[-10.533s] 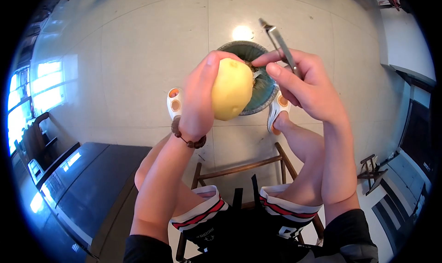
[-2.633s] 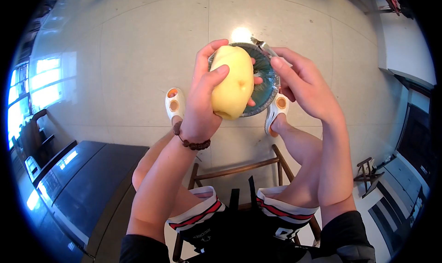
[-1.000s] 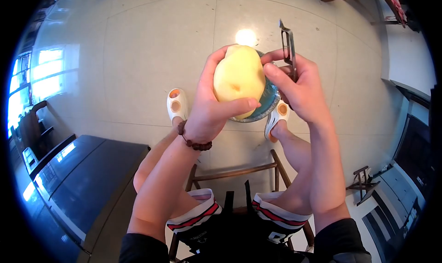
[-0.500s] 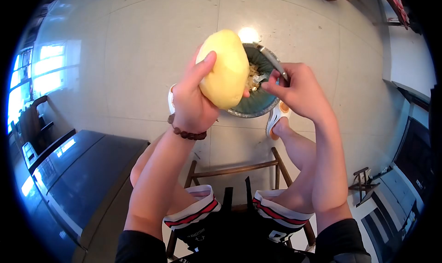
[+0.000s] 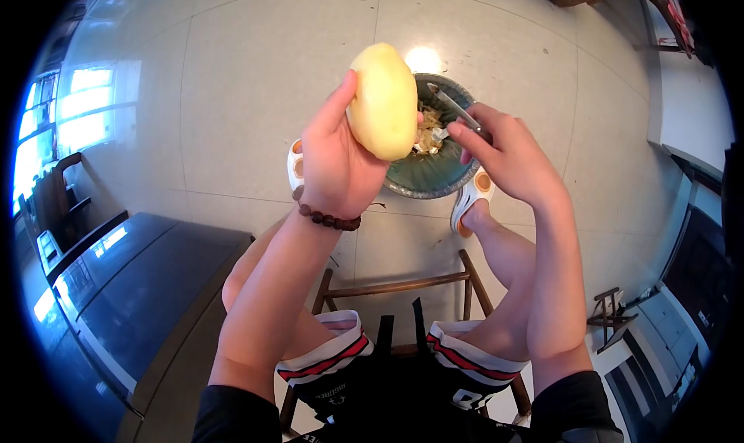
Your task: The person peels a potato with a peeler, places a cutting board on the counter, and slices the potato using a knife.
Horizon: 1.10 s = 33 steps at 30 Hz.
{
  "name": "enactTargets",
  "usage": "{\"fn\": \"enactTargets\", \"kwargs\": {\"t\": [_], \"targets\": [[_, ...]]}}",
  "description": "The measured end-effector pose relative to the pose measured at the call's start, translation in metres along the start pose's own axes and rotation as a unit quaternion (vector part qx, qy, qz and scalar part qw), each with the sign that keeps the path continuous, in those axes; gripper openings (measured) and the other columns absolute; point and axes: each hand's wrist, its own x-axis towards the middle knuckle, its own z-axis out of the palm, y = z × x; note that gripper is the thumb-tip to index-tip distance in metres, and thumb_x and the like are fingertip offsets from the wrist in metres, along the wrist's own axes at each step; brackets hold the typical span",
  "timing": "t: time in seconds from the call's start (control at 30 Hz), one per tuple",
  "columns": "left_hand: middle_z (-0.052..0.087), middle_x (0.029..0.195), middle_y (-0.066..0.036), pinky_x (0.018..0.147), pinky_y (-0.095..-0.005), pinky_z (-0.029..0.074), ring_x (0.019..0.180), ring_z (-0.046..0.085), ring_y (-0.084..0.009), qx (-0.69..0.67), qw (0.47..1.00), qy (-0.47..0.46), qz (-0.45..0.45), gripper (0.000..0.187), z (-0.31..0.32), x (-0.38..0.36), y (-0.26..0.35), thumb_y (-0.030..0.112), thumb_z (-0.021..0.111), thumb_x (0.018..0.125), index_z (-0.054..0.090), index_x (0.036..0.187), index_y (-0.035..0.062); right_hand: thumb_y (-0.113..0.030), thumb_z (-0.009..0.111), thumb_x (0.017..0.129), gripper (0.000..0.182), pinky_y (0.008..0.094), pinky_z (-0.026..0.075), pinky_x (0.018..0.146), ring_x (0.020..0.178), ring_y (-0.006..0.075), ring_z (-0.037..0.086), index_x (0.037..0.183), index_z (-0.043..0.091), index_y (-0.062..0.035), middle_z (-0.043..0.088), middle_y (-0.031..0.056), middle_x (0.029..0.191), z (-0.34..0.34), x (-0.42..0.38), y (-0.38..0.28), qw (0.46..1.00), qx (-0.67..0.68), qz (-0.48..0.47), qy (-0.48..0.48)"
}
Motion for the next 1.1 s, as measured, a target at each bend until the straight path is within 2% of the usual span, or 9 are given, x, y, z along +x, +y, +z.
{"fn": "enactTargets", "kwargs": {"t": [0.07,0.33,0.43,0.5,0.67,0.73,0.87,0.97,1.1], "targets": [[0.066,0.123,-0.016,0.097,-0.0452,0.055,0.109,0.067,-0.0305,0.014,0.996,-0.085,0.000,0.047,-0.010,0.002,0.003,0.039,0.044,0.111,0.053,0.136,0.0001,-0.031,0.066,0.103,0.033,0.0355,0.052,0.065,0.069,0.0216,0.070,0.105,0.069,0.0016,0.070,0.0137,0.074,0.001,0.001,0.003,1.000,0.010,-0.015,0.020],[0.062,0.125,-0.017,0.095,-0.0494,0.058,0.108,0.068,-0.0341,0.054,0.997,-0.031,0.036,0.043,0.002,-0.002,0.006,0.034,0.050,0.110,0.045,0.140,0.0037,-0.032,0.064,0.105,0.032,0.0303,0.049,0.062,0.067,0.0135,0.066,0.105,0.069,-0.0007,0.066,0.0074,0.069,0.010,0.001,0.015,0.986,0.099,-0.085,0.103],[0.059,0.128,-0.018,0.097,-0.0498,0.058,0.111,0.067,-0.0335,0.074,0.996,-0.039,0.042,0.046,0.003,-0.002,0.006,0.031,0.053,0.109,0.039,0.145,0.0045,-0.029,0.070,0.101,0.027,0.0277,0.048,0.063,0.068,0.0095,0.062,0.103,0.070,-0.0020,0.067,0.0037,0.074,0.016,0.000,0.007,0.973,0.178,-0.099,0.110],[0.058,0.131,-0.018,0.098,-0.0496,0.057,0.113,0.066,-0.0327,0.089,0.994,-0.053,0.043,0.049,0.006,-0.001,0.001,0.029,0.054,0.109,0.036,0.147,0.0046,-0.025,0.078,0.095,0.024,0.0254,0.046,0.063,0.071,0.0066,0.057,0.098,0.069,-0.0026,0.067,0.0012,0.080,0.025,-0.007,-0.009,0.928,0.336,-0.120,0.107],[0.059,0.132,-0.019,0.104,-0.0526,0.054,0.117,0.065,-0.0358,0.165,0.977,-0.007,0.134,0.044,0.017,-0.001,-0.016,0.025,0.047,0.111,0.038,0.148,0.0039,-0.017,0.082,0.091,0.024,0.0273,0.051,0.069,0.077,0.0088,0.063,0.101,0.069,-0.0005,0.069,0.0021,0.085,0.028,-0.007,-0.013,0.962,0.233,-0.112,0.086],[0.059,0.131,-0.019,0.103,-0.0521,0.054,0.117,0.065,-0.0357,0.160,0.980,-0.022,0.118,0.043,0.013,0.000,-0.012,0.026,0.046,0.111,0.038,0.147,0.0036,-0.015,0.081,0.091,0.024,0.0285,0.054,0.072,0.082,0.0120,0.069,0.104,0.068,0.0010,0.070,0.0034,0.086,0.027,-0.005,-0.011,0.919,0.371,-0.123,0.045],[0.056,0.134,-0.017,0.103,-0.0469,0.054,0.120,0.062,-0.0308,0.118,0.985,-0.096,0.084,0.051,0.011,-0.003,-0.003,0.026,0.052,0.110,0.032,0.153,0.0066,-0.011,0.079,0.091,0.021,0.0266,0.055,0.073,0.084,0.0137,0.072,0.104,0.069,0.0013,0.072,0.0043,0.088,0.024,0.003,-0.003,0.926,0.343,-0.144,0.063],[0.056,0.134,-0.017,0.103,-0.0467,0.053,0.120,0.062,-0.0311,0.120,0.984,-0.059,0.114,0.050,0.015,-0.001,-0.007,0.026,0.050,0.110,0.032,0.152,0.0062,-0.010,0.080,0.090,0.023,0.0241,0.055,0.075,0.087,0.0139,0.074,0.107,0.069,0.0002,0.073,0.0053,0.089,0.015,-0.008,-0.019,0.914,0.392,-0.097,0.040],[0.060,0.130,-0.020,0.099,-0.0511,0.055,0.116,0.065,-0.0371,0.128,0.982,-0.061,0.128,0.045,0.020,-0.001,-0.009,0.030,0.044,0.112,0.037,0.148,0.0033,-0.012,0.083,0.087,0.029,0.0208,0.048,0.067,0.076,0.0063,0.065,0.109,0.068,-0.0010,0.072,0.0030,0.087,0.022,-0.008,-0.020,0.925,0.354,-0.124,0.061]]}}
